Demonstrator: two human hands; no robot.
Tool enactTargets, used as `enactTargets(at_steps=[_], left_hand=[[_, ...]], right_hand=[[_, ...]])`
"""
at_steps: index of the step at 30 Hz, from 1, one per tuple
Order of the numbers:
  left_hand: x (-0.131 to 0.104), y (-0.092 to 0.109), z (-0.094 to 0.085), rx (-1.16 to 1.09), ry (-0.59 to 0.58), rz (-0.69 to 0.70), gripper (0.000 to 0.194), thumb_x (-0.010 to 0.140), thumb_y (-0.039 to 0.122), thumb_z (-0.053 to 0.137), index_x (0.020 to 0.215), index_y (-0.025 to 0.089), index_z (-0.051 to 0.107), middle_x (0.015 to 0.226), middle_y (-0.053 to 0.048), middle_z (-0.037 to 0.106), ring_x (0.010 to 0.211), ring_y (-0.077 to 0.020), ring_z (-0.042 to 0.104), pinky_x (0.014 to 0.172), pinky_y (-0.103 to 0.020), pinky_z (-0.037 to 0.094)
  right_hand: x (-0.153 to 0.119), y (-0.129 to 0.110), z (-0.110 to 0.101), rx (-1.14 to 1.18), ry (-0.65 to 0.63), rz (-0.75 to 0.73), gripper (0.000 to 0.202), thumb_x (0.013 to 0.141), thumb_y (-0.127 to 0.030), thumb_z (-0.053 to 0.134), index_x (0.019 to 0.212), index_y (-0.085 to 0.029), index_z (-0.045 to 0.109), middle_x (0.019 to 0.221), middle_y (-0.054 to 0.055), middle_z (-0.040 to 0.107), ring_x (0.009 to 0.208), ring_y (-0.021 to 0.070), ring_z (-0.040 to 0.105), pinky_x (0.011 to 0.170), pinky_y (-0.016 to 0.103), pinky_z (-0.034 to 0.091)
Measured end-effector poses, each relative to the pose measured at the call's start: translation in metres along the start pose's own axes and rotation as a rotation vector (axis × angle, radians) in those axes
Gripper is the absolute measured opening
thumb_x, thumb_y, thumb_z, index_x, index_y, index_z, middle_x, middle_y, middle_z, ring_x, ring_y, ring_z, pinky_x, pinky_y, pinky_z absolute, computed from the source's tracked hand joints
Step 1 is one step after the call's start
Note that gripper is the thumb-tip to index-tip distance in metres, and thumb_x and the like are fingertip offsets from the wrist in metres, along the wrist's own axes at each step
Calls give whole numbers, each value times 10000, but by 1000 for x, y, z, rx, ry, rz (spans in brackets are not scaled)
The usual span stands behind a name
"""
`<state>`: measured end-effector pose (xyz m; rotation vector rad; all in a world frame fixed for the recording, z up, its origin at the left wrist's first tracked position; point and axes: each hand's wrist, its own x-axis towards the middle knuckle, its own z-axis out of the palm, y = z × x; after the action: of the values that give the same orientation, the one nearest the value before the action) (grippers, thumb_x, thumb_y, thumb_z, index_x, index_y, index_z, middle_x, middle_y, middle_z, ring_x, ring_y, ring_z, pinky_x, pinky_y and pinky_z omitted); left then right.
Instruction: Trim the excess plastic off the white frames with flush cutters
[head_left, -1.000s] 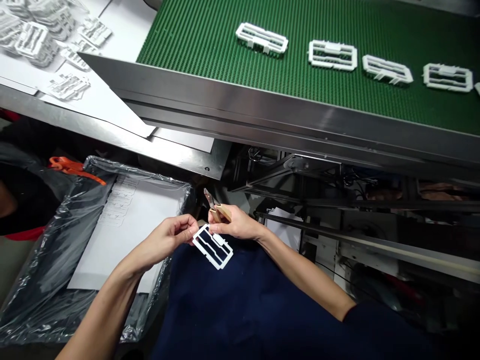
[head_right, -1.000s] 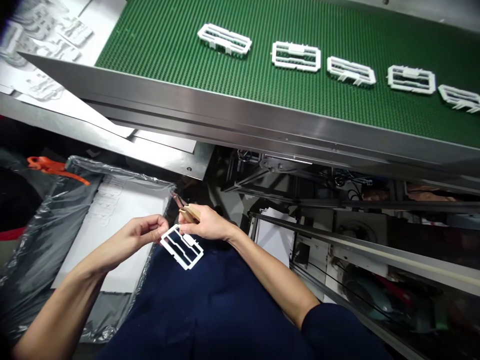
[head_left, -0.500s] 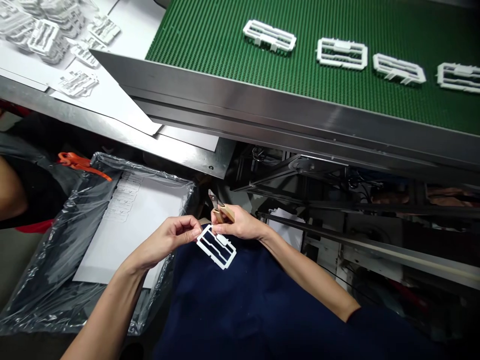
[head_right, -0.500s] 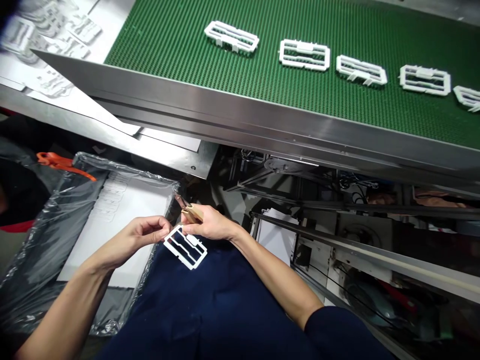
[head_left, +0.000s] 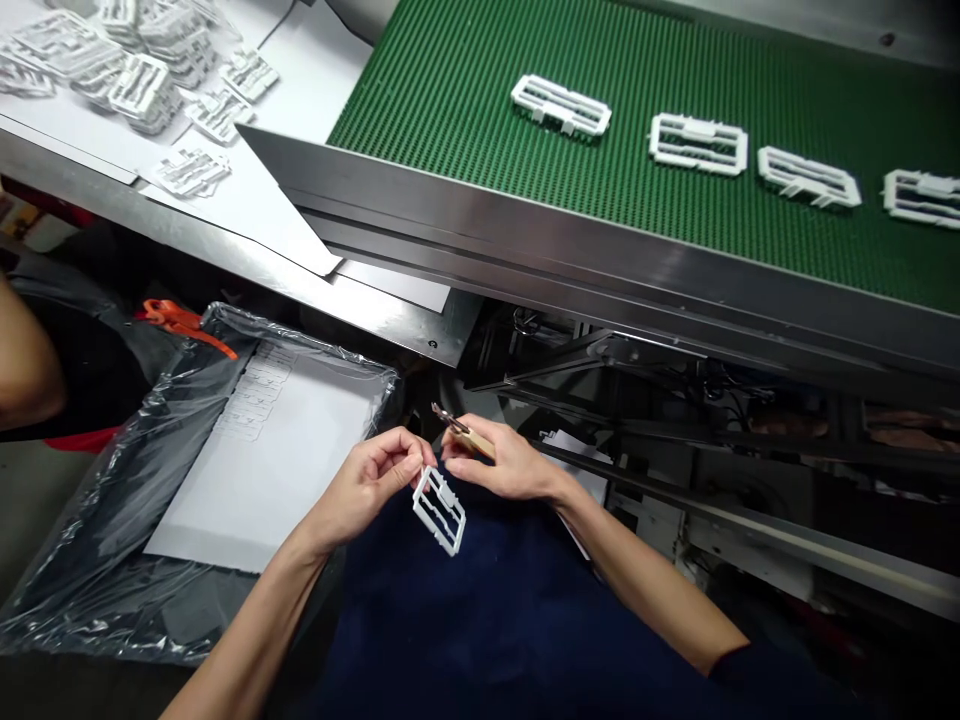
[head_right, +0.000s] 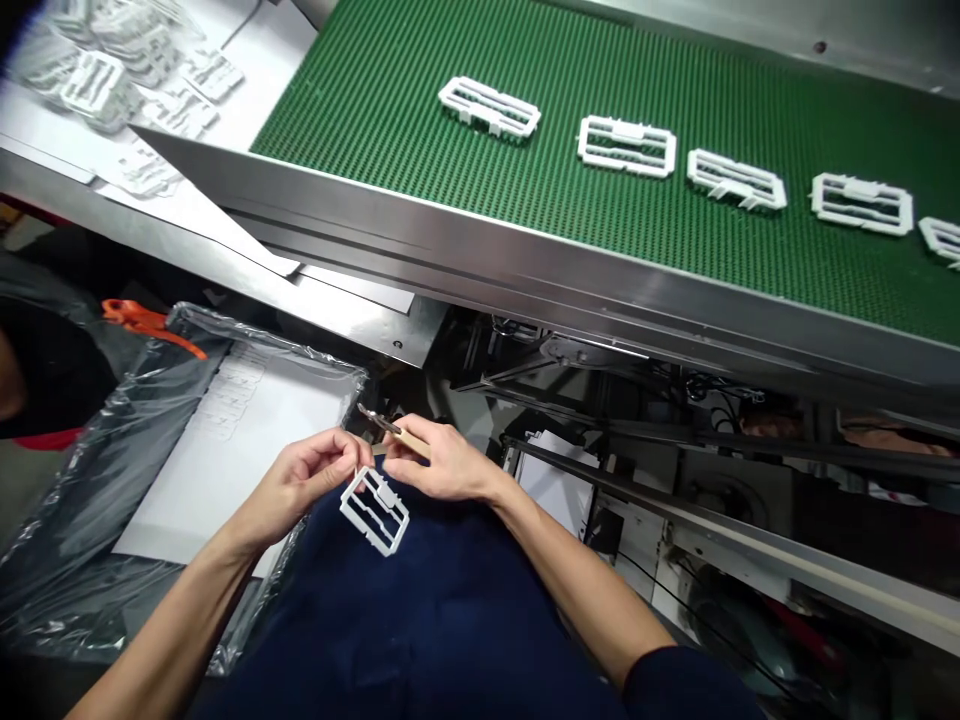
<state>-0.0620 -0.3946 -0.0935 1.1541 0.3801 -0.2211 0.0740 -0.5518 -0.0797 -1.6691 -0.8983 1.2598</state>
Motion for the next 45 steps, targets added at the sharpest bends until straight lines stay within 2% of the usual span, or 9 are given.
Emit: enactTargets(at_steps=[3,6,12,17,29,34,38,41,45], left_hand=[[0,10,5,84,1,5,200,877,333,516,779,160,505,800,-20,545,682,-130,489,642,-265,391],[0,17,8,155,-5,12,212,892,353,484,791,168,502,755,-12,538,702,-144,492,651,-277,387],[1,22,13,293,-21,32,235,907,378,445,794,180,505,763,-13,563,736,-162,521,652,-287,378],[3,24,16,347,-28,32,239,910,384,434,803,185,511,764,-7,577,702,-152,520,629,-280,373],[6,33,22,535,-43,37,236,920,370,408,788,200,505,729,20,568,678,-142,515,608,-282,355],[8,37,27,578,-53,32,219,917,348,414,768,205,488,689,37,556,629,-130,488,576,-275,352],[9,37,29,564,-58,27,211,910,338,429,761,202,489,681,36,556,617,-129,479,566,-270,348],[12,31,28,504,-49,16,224,907,358,435,767,195,498,693,26,561,630,-133,483,574,-269,347],[21,18,25,291,12,-10,248,890,400,466,794,177,517,684,21,528,639,-129,474,591,-256,359]], right_hand=[[-19,-26,-24,-406,34,57,357,733,-206,561,1083,-215,495,949,7,573,832,143,517,752,278,387],[-34,-51,-39,-723,-24,91,365,705,-219,550,1069,-220,527,940,20,576,849,167,507,765,302,364],[-41,-73,-42,-1048,-101,127,327,713,-310,527,1023,-208,546,861,31,562,763,177,477,715,321,333],[-38,-79,-42,-1117,-149,130,229,703,-315,508,897,-198,546,793,28,542,709,171,454,688,316,318],[-37,-94,-45,-1241,-218,93,159,712,-304,475,798,-177,519,752,40,538,710,191,510,697,331,326],[-32,-106,-49,-1296,-280,104,157,695,-287,458,732,-168,554,668,50,566,575,176,516,551,294,288],[-25,-111,-51,-1277,-337,132,164,685,-276,452,686,-170,578,548,35,548,430,140,451,459,265,198],[-21,-107,-54,-1213,-352,177,143,680,-263,467,646,-176,575,496,19,521,399,122,416,447,251,188],[-29,-90,-63,-1045,-239,318,213,761,-348,484,649,-193,578,522,14,541,439,118,438,456,240,226]])
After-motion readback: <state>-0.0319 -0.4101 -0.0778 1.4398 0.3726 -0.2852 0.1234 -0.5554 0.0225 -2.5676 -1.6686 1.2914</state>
